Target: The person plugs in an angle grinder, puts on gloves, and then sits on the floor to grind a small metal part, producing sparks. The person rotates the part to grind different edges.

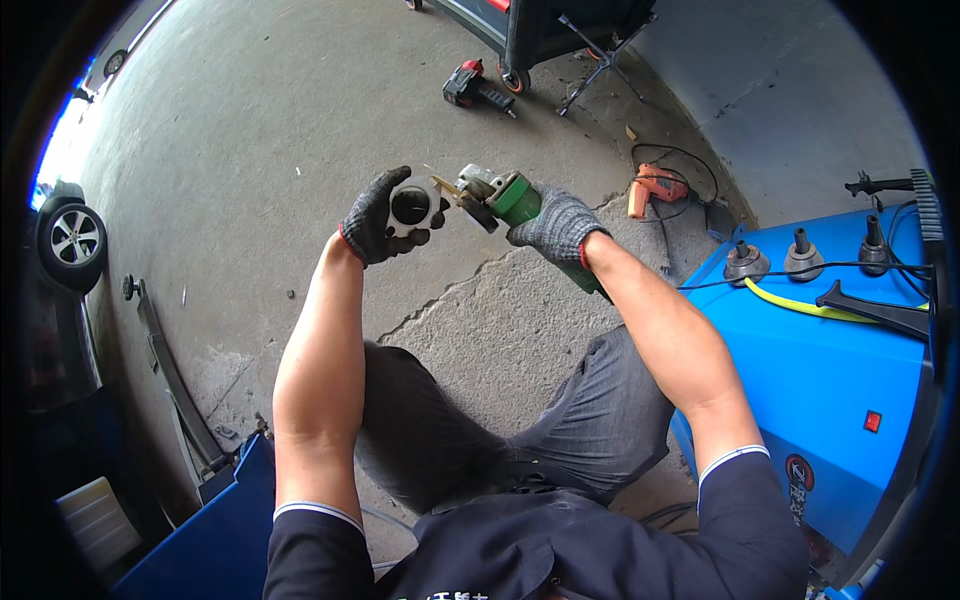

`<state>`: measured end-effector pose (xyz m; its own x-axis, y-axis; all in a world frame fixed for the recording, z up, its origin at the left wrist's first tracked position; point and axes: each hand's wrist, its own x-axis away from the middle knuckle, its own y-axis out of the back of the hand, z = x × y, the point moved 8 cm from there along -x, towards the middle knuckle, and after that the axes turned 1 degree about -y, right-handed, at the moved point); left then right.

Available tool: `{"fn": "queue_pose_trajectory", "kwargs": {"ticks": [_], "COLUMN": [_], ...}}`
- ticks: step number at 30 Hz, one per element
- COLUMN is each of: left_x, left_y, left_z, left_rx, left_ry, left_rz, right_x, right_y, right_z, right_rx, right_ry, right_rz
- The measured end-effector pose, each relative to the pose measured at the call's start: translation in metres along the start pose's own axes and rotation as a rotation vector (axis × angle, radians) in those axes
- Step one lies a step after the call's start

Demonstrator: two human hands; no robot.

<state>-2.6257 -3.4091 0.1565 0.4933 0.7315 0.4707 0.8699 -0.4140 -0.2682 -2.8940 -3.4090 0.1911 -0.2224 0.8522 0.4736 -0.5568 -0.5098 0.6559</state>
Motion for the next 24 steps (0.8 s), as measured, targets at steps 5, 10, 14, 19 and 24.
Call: {"fn": "queue_pose_trajectory", "kwargs": {"ticks": [5, 10, 14, 19, 24], "left_x": [-0.002, 0.001, 0.007, 0.007, 0.004], "left_y": [-0.003, -0.003, 0.002, 0.000, 0.005], "left_z": [0.004, 0.001, -0.003, -0.002, 0.000], "left_rx": [0.341, 0.016, -0.034, -0.013, -0.006], "left_ry": [0.159, 0.068, 0.098, 0.126, 0.048], "left_rz": [0.269, -0.031, -0.091, -0.120, -0.046], "right_x": [-0.001, -0.001, -0.001, 0.001, -0.004], "right_y": [-0.001, 0.000, 0.000, 0.002, -0.002], "right_z": [0.005, -0.002, 0.003, 0.004, 0.002], "right_rx": [0.003, 0.012, 0.005, 0.016, 0.025], "right_ry": [0.004, -0.013, 0.002, -0.003, -0.015], "right_rz": [-0.014, -0.009, -0.019, -0.010, 0.013]}}
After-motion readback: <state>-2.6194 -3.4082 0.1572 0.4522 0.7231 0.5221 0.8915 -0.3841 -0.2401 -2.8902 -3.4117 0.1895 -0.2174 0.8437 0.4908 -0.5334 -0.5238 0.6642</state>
